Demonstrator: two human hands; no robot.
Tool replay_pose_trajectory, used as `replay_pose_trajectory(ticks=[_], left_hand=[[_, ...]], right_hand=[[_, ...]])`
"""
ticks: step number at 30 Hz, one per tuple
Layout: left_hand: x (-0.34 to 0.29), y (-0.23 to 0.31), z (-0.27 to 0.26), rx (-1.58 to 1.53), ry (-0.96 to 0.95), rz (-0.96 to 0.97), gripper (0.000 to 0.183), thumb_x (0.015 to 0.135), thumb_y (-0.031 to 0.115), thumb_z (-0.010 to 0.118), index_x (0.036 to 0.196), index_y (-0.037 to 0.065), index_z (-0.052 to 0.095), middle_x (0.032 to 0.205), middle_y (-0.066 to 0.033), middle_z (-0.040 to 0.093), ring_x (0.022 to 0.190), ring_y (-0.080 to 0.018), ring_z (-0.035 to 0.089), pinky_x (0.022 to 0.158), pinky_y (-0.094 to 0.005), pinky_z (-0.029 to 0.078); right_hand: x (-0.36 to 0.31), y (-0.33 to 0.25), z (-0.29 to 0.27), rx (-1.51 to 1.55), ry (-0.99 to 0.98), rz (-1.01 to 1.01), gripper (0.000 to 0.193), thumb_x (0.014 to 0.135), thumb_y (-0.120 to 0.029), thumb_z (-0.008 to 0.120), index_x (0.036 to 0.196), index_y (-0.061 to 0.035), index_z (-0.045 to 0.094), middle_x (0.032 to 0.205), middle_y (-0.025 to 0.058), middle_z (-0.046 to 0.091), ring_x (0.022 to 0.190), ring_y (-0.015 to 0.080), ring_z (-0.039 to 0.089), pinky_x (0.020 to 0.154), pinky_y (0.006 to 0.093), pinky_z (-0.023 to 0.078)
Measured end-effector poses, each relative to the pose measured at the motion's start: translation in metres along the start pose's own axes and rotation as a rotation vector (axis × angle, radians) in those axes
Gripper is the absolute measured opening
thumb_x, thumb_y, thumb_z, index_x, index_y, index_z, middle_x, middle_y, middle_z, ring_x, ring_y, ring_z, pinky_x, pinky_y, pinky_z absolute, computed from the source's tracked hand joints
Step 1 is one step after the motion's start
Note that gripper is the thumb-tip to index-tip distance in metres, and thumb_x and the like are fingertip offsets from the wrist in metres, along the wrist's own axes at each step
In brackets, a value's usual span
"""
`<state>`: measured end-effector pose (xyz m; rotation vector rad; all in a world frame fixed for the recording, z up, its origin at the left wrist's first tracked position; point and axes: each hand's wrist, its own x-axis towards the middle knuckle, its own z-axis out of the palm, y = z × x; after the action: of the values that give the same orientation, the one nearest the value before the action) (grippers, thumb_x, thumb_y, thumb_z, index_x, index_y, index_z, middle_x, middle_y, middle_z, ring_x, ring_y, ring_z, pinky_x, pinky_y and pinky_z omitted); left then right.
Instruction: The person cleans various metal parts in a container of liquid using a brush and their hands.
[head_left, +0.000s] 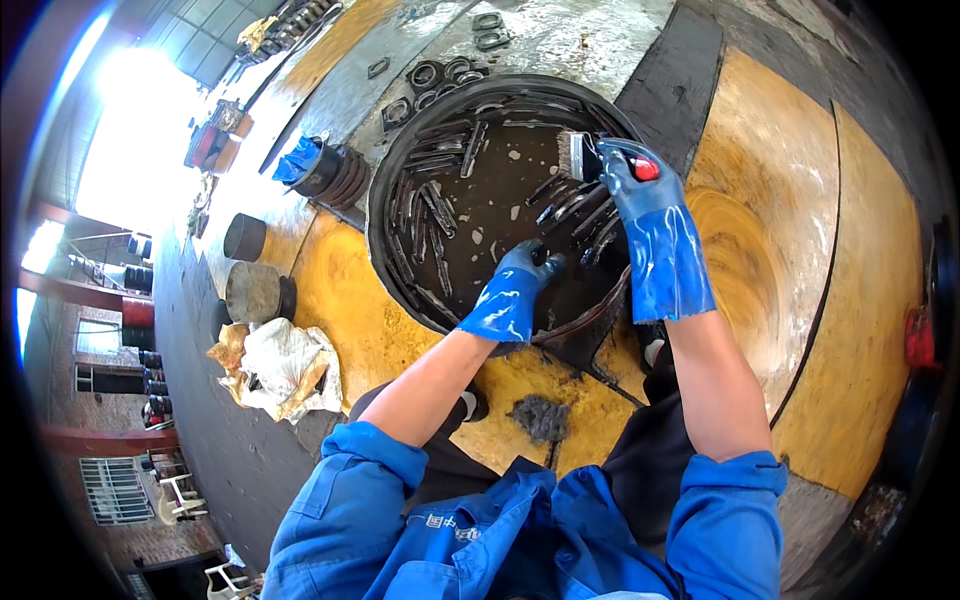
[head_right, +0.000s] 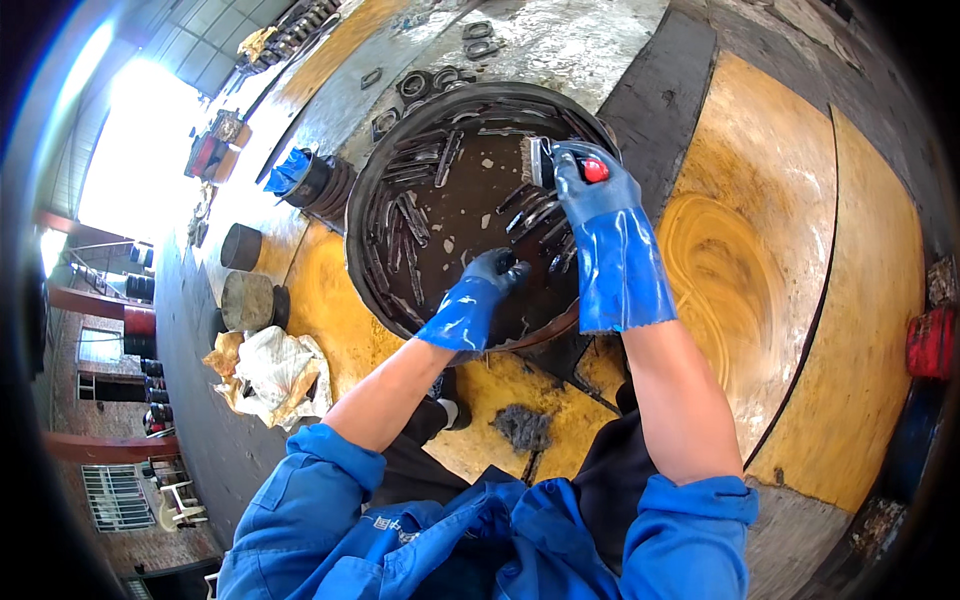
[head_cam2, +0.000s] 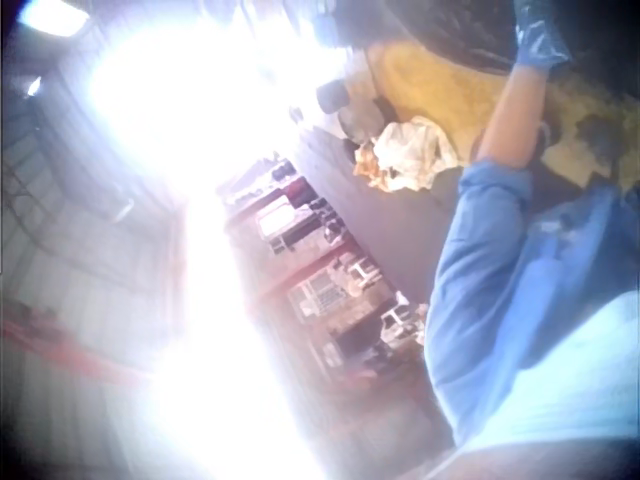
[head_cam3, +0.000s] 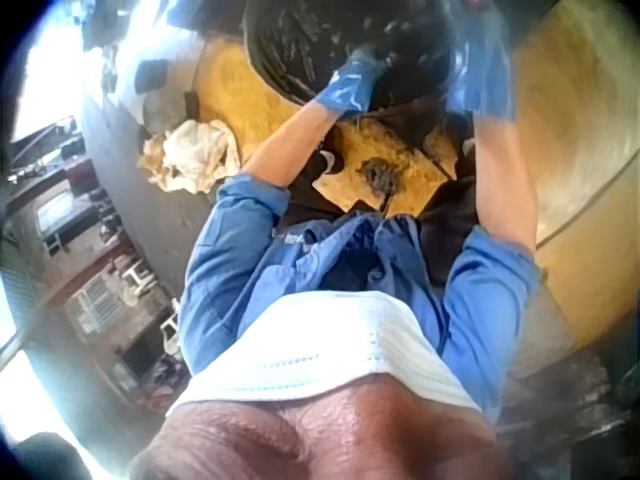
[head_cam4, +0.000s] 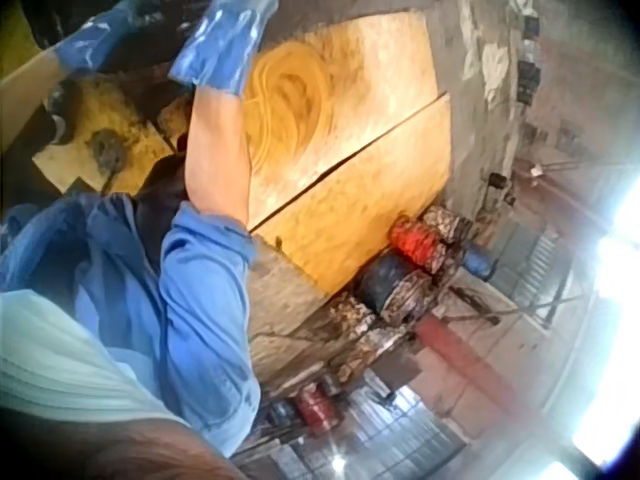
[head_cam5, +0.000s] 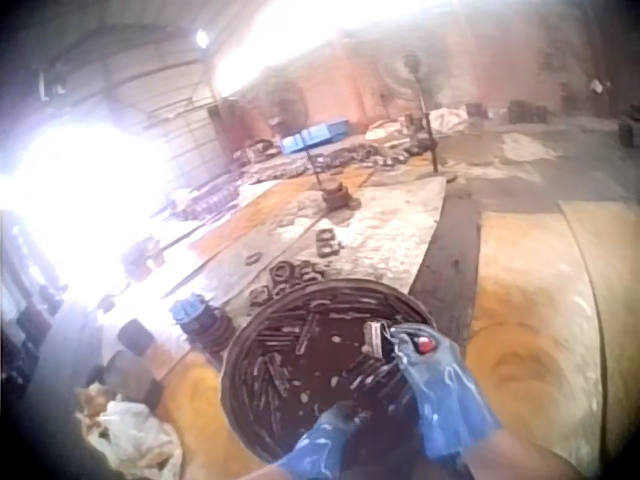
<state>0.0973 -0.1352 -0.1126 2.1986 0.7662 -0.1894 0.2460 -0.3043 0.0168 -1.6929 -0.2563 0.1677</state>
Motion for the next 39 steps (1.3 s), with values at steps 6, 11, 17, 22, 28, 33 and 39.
replay_pose_trajectory(ticks=[6, 11, 17, 22, 28, 33, 39], left_hand=[[-0.031, 0.041, 0.01, 0.0, -0.051, -0.012, 0.057, 0.089, 0.038, 0.075, 0.128, -0.001, 0.063, 0.12, -0.0216, 0.07, 0.112, -0.032, 0.068, 0.097, -0.0386, 0.051], [-0.022, 0.055, 0.001, -0.164, 0.19, 0.112, 0.042, 0.091, 0.028, 0.073, 0.121, 0.001, 0.067, 0.11, -0.0223, 0.073, 0.097, -0.0353, 0.071, 0.088, -0.0423, 0.054], [0.044, 0.014, -0.017, -0.213, 0.386, 0.075, 0.051, 0.091, 0.036, 0.074, 0.127, 0.0, 0.063, 0.113, -0.0222, 0.071, 0.106, -0.0368, 0.069, 0.092, -0.0443, 0.053], [0.089, 0.033, -0.025, -0.035, 0.389, 0.359, 0.045, 0.098, 0.035, 0.066, 0.126, 0.0, 0.061, 0.112, -0.0181, 0.071, 0.095, -0.0293, 0.066, 0.087, -0.0386, 0.051], [0.126, 0.012, -0.032, -0.119, 0.147, 0.31, 0.044, 0.099, 0.038, 0.064, 0.119, -0.001, 0.068, 0.103, -0.0105, 0.072, 0.089, -0.0206, 0.062, 0.084, -0.0357, 0.05], [0.077, 0.083, -0.033, -0.249, -0.187, 0.189, 0.042, 0.099, 0.037, 0.064, 0.116, -0.002, 0.07, 0.096, -0.0096, 0.073, 0.082, -0.0149, 0.059, 0.079, -0.0335, 0.049], [0.081, 0.071, -0.051, 0.034, -0.068, 0.166, 0.04, 0.098, 0.036, 0.065, 0.113, -0.001, 0.071, 0.097, -0.0128, 0.074, 0.082, -0.0175, 0.063, 0.079, -0.0356, 0.05]], right_hand=[[0.002, 0.001, -0.008, 0.017, -0.013, 0.031, 0.025, 0.09, -0.023, 0.073, 0.11, -0.0085, 0.075, 0.096, 0.0105, 0.076, 0.088, 0.017, 0.072, 0.085, 0.0311, 0.055], [0.005, 0.008, -0.024, -0.022, 0.019, 0.047, 0.023, 0.091, -0.021, 0.072, 0.109, -0.0072, 0.075, 0.095, 0.009, 0.076, 0.086, 0.0153, 0.07, 0.084, 0.03, 0.055], [0.003, 0.007, -0.019, -0.047, 0.011, 0.062, 0.022, 0.091, -0.019, 0.072, 0.108, -0.0057, 0.075, 0.094, 0.0072, 0.076, 0.085, 0.0132, 0.069, 0.082, 0.0287, 0.054], [0.003, 0.011, -0.028, -0.095, 0.034, 0.061, 0.02, 0.092, -0.017, 0.072, 0.108, -0.0044, 0.075, 0.093, 0.0057, 0.075, 0.083, 0.0115, 0.068, 0.081, 0.0276, 0.054], [-0.004, 0.003, -0.025, -0.101, 0.018, 0.068, 0.018, 0.093, -0.014, 0.071, 0.107, -0.0029, 0.075, 0.092, 0.0039, 0.075, 0.081, 0.0094, 0.066, 0.079, 0.0264, 0.054], [0.002, 0.026, -0.043, -0.124, 0.043, 0.079, 0.017, 0.092, -0.013, 0.072, 0.105, -0.0028, 0.075, 0.093, 0.0052, 0.075, 0.084, 0.0108, 0.068, 0.081, 0.0275, 0.055], [-0.007, 0.01, -0.034, -0.057, -0.026, 0.081, 0.018, 0.092, -0.012, 0.071, 0.106, -0.0025, 0.075, 0.094, 0.0053, 0.075, 0.085, 0.0108, 0.068, 0.082, 0.0273, 0.055]])
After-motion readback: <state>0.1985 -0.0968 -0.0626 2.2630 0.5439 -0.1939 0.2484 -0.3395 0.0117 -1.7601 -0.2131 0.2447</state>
